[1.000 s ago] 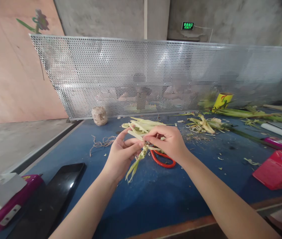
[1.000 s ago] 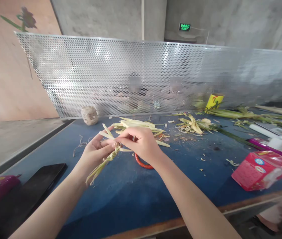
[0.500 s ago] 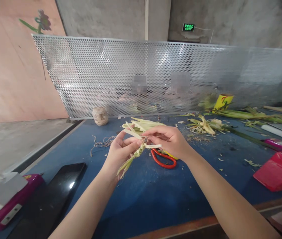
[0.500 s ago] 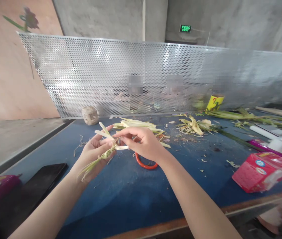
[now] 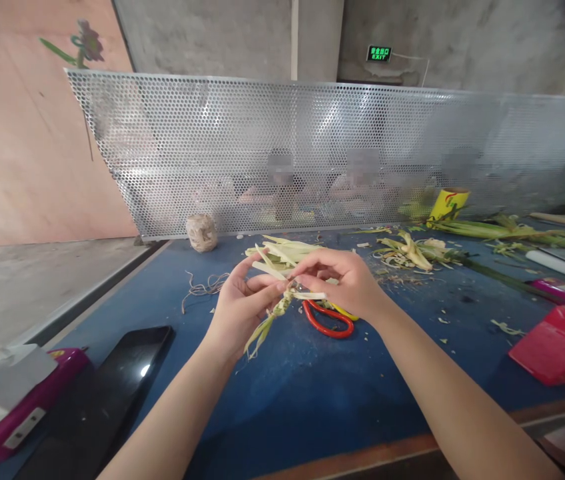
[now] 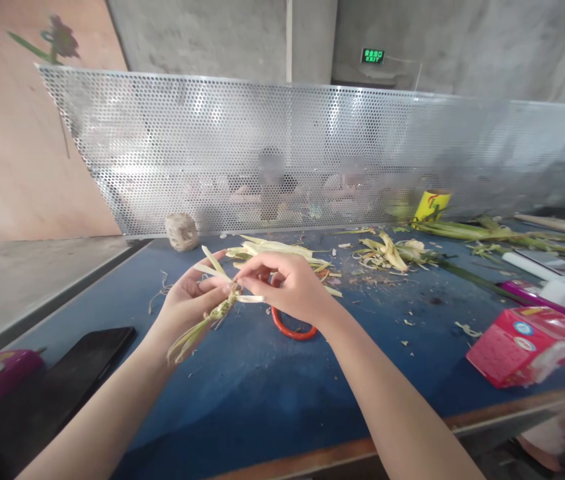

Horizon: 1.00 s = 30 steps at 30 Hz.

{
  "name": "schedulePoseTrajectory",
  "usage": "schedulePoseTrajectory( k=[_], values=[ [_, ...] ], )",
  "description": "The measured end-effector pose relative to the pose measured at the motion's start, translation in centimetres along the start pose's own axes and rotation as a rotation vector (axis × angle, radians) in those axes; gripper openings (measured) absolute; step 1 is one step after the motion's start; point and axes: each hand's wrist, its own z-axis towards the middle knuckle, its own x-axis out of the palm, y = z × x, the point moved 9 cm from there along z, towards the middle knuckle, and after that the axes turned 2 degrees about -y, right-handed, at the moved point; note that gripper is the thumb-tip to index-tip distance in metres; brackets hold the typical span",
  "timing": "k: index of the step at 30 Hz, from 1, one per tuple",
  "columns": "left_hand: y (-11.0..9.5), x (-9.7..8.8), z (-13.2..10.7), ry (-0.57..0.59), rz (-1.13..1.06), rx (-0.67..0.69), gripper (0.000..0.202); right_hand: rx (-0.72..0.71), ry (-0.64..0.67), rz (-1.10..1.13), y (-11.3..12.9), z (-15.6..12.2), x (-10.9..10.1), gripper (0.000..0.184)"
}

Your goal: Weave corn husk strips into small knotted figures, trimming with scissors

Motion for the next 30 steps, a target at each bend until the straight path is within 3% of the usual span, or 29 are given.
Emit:
schedulePoseTrajectory(
  k=[5, 11, 20, 25, 30],
  values=[
    [-0.3, -0.2, 0.2, -0.011, 0.046, 0.027, 0.07, 0.153, 0.03, 0.12, -1.2, 0.1, 0.1, 0.011],
    [-1.4, 0.2, 0.0, 0.012, 0.213, 0.153, 0.07, 0.449, 0.335, 0.484, -3.7, -1.0, 3.0, 0.018],
    [-3.0, 0.9, -1.1, 0.048, 0.364, 0.425, 0.073, 0.618, 0.191, 0.663, -5.7, -1.3, 3.1, 0.021],
    [-3.0, 1.1, -1.4, 0.057, 0.368, 0.422, 0.087, 0.628, 0.148, 0.71, -5.7, -1.3, 3.3, 0.022],
    [-2.9, 1.6, -1.8, 0.044, 0.315, 0.352, 0.101, 0.666, 0.187, 0.728, -5.6, -1.4, 3.7, 0.015]
  ],
)
